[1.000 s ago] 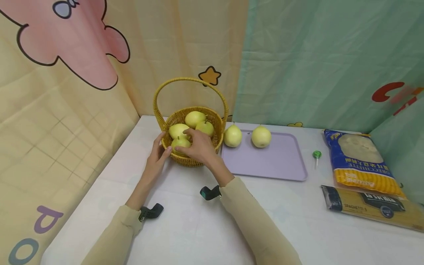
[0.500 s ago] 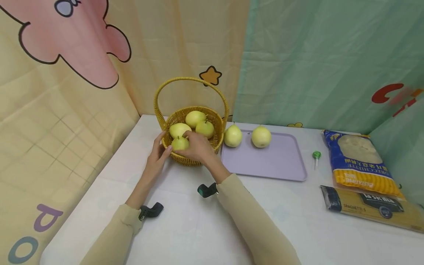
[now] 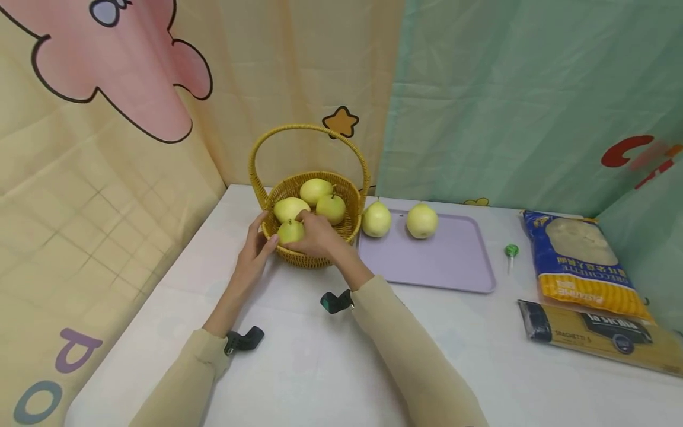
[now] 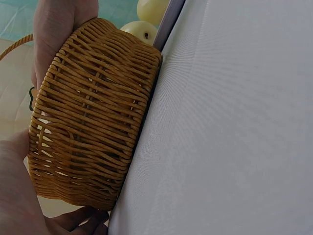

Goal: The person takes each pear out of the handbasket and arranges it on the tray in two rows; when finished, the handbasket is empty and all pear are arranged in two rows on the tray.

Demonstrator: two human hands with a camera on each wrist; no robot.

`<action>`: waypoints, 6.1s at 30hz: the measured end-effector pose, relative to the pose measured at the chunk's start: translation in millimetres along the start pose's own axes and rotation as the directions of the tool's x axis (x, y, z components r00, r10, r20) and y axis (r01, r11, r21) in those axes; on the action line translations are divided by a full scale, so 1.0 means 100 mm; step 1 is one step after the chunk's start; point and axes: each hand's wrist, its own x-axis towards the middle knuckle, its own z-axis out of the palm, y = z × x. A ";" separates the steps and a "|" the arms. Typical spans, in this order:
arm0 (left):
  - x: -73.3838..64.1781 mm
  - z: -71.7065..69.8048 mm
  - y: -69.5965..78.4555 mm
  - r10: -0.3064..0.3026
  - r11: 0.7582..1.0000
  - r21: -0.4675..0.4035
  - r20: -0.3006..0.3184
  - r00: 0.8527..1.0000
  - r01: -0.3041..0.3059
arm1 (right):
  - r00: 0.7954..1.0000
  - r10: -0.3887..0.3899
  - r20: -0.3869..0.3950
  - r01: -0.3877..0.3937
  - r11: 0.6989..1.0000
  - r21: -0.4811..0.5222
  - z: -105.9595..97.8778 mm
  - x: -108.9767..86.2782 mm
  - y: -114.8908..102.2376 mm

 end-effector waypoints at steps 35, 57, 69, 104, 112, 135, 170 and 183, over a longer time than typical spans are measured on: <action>0.01 0.01 0.01 0.003 0.999 0.048 0.004 1.000 -0.003 | 0.949 -0.026 -0.315 0.082 0.982 0.168 -0.47 -0.51 -0.03; 0.00 0.01 0.02 0.006 0.999 0.040 0.007 1.000 -0.006 | 0.924 -0.118 -0.364 0.190 0.967 0.168 -0.80 -0.99 0.30; 0.10 0.02 -0.38 0.032 0.999 0.041 -0.029 0.999 -0.031 | 0.917 -0.016 -0.398 0.129 0.957 0.258 -0.97 -1.09 0.51; 0.12 0.03 -0.40 0.031 0.999 0.024 -0.023 0.999 -0.030 | 0.825 0.238 -0.513 -0.150 0.967 0.207 -1.59 -1.38 1.33; 0.13 0.03 -0.41 0.045 0.999 0.028 -0.026 0.999 -0.044 | 0.808 0.284 -0.517 -0.219 0.958 0.184 -1.63 -1.42 1.56; 0.12 0.03 -0.31 0.011 1.000 0.015 -0.014 1.000 -0.011 | 0.754 0.496 -0.431 -0.463 0.866 0.189 -1.62 -1.56 2.20; 0.12 0.03 -0.45 0.002 0.999 0.033 -0.022 1.000 -0.001 | 0.658 0.601 -0.454 -0.452 0.797 0.400 -1.28 -1.37 2.46; 0.12 0.02 -0.42 0.003 1.000 0.023 -0.012 1.000 -0.003 | 0.565 0.593 -0.574 -0.366 0.803 0.470 -1.20 -1.34 2.44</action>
